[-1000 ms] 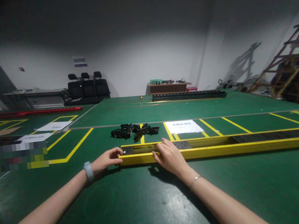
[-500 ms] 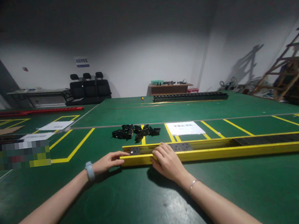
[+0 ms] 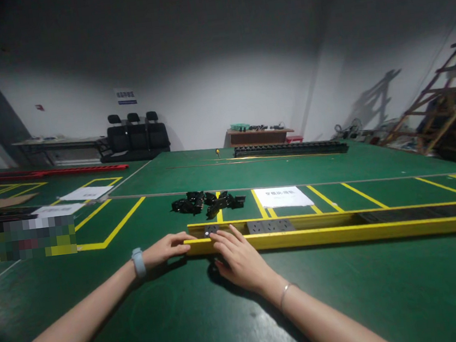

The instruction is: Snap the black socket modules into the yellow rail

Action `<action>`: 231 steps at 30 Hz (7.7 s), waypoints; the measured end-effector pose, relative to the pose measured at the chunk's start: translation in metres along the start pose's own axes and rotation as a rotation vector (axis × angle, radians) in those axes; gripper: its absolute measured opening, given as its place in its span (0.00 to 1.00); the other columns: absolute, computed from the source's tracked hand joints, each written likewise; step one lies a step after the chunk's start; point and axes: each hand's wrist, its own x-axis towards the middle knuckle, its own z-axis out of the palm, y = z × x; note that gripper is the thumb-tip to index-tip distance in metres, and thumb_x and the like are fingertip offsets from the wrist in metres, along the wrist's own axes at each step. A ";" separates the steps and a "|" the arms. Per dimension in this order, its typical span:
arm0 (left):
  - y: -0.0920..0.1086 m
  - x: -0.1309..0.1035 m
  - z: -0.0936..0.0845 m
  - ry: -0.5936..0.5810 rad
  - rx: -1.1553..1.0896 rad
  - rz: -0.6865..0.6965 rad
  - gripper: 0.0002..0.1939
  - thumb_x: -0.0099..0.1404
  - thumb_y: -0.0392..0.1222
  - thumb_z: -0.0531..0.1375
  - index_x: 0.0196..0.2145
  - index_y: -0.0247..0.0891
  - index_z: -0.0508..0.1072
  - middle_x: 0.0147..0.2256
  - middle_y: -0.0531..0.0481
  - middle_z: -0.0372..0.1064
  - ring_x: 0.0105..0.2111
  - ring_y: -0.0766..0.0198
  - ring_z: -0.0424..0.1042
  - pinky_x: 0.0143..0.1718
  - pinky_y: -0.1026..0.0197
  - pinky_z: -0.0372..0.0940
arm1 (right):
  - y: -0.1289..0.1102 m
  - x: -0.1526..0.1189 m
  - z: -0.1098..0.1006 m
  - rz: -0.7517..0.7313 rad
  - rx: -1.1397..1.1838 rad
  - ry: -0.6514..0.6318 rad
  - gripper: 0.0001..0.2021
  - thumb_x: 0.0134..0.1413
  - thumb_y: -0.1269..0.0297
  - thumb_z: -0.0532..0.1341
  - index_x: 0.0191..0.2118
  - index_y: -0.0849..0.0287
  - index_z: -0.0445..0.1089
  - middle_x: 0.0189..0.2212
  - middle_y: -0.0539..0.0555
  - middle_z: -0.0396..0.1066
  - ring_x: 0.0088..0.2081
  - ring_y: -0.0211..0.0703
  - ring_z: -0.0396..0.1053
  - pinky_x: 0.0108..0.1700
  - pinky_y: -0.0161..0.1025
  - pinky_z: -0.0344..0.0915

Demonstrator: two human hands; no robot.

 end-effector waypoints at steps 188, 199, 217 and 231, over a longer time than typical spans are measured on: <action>-0.066 0.056 -0.064 0.581 0.702 -0.259 0.35 0.60 0.41 0.54 0.63 0.34 0.48 0.65 0.38 0.41 0.64 0.50 0.43 0.61 0.47 0.46 | 0.005 -0.008 0.005 0.203 -0.177 0.048 0.19 0.54 0.66 0.56 0.53 0.56 0.61 0.51 0.58 0.64 0.56 0.50 0.57 0.62 0.62 0.44; -0.063 0.061 -0.054 0.645 0.672 -0.092 0.30 0.62 0.47 0.52 0.61 0.39 0.54 0.54 0.42 0.60 0.56 0.53 0.56 0.58 0.50 0.52 | 0.007 -0.008 0.007 0.239 -0.195 0.062 0.20 0.55 0.64 0.56 0.54 0.57 0.60 0.48 0.58 0.63 0.55 0.52 0.57 0.63 0.62 0.41; -0.077 0.063 -0.045 0.556 0.568 -0.091 0.23 0.60 0.43 0.57 0.53 0.37 0.65 0.52 0.40 0.62 0.53 0.53 0.61 0.56 0.50 0.56 | 0.007 -0.009 0.008 0.243 -0.193 0.060 0.20 0.55 0.65 0.56 0.54 0.57 0.60 0.49 0.58 0.62 0.56 0.52 0.56 0.63 0.62 0.40; -0.054 0.055 -0.056 0.649 -0.100 -0.151 0.22 0.50 0.43 0.64 0.43 0.36 0.68 0.34 0.49 0.69 0.35 0.61 0.70 0.38 0.57 0.65 | 0.006 -0.010 0.006 0.249 -0.189 0.040 0.19 0.55 0.66 0.55 0.54 0.57 0.60 0.50 0.57 0.62 0.56 0.51 0.56 0.63 0.61 0.39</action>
